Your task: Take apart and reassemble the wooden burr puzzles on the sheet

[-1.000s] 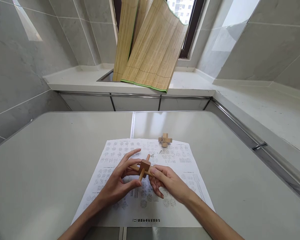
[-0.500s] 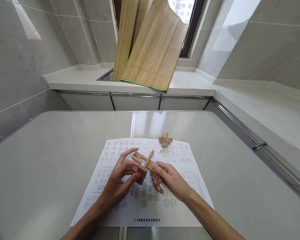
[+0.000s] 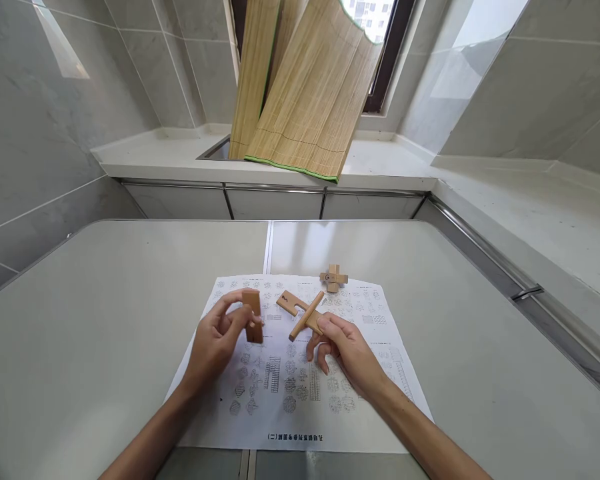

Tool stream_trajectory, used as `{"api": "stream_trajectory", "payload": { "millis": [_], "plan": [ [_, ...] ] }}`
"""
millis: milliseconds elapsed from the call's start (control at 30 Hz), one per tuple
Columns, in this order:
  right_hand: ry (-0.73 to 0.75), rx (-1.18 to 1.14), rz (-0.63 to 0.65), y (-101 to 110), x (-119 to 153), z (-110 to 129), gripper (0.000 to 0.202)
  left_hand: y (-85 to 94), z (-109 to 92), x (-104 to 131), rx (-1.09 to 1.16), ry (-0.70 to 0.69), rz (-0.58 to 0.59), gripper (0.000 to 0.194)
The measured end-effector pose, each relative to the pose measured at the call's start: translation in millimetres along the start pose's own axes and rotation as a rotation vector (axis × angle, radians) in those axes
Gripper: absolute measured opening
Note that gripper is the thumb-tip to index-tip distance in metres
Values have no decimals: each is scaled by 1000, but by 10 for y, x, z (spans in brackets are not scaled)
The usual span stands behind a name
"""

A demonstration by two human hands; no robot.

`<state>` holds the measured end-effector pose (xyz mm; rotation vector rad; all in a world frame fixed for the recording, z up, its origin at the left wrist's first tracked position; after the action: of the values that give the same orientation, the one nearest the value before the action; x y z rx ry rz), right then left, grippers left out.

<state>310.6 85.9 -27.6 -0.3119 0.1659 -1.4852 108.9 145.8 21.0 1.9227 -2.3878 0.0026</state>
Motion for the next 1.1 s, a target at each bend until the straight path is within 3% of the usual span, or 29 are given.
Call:
{"api": "stream_trajectory", "payload": {
  "millis": [100, 267, 467, 667, 833, 900, 967, 1100],
  "plan": [
    [-11, -56, 7, -6, -2, 22, 37, 273, 35, -87, -81, 12, -189, 40],
    [-20, -88, 19, -23, -15, 4, 39, 518, 40, -199, -433, -24, -286, 38],
    [-23, -97, 87, -121, -8, -8, 44, 684, 52, -255, -744, -91, -316, 34],
    [-29, -106, 169, -169, 19, -53, 39, 779, 38, -293, -874, -182, -364, 35],
    [-14, -131, 161, -147, 3, -73, 39, 866, -48, -283, -965, -220, -463, 37],
    [-13, -114, 167, -157, -5, -76, 40, 821, -150, -226, -949, -273, -485, 36],
    [-5, -100, 193, -184, -5, -75, 38, 669, -236, -152, -853, -336, -421, 33],
    [1, -120, 249, -223, 24, -92, 47, 89, -183, -14, -599, -299, -38, 29]
  ]
}}
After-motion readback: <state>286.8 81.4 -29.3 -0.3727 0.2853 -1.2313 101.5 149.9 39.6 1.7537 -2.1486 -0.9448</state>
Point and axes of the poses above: each hand's wrist, its own x-axis away from the middle knuckle, its own y-axis out of the back of the hand, z = x × y, the point moved 10 cm from there along -x, towards the middle knuckle, and after that the axes turned 4 degrees about y, right-handed, at the moved point
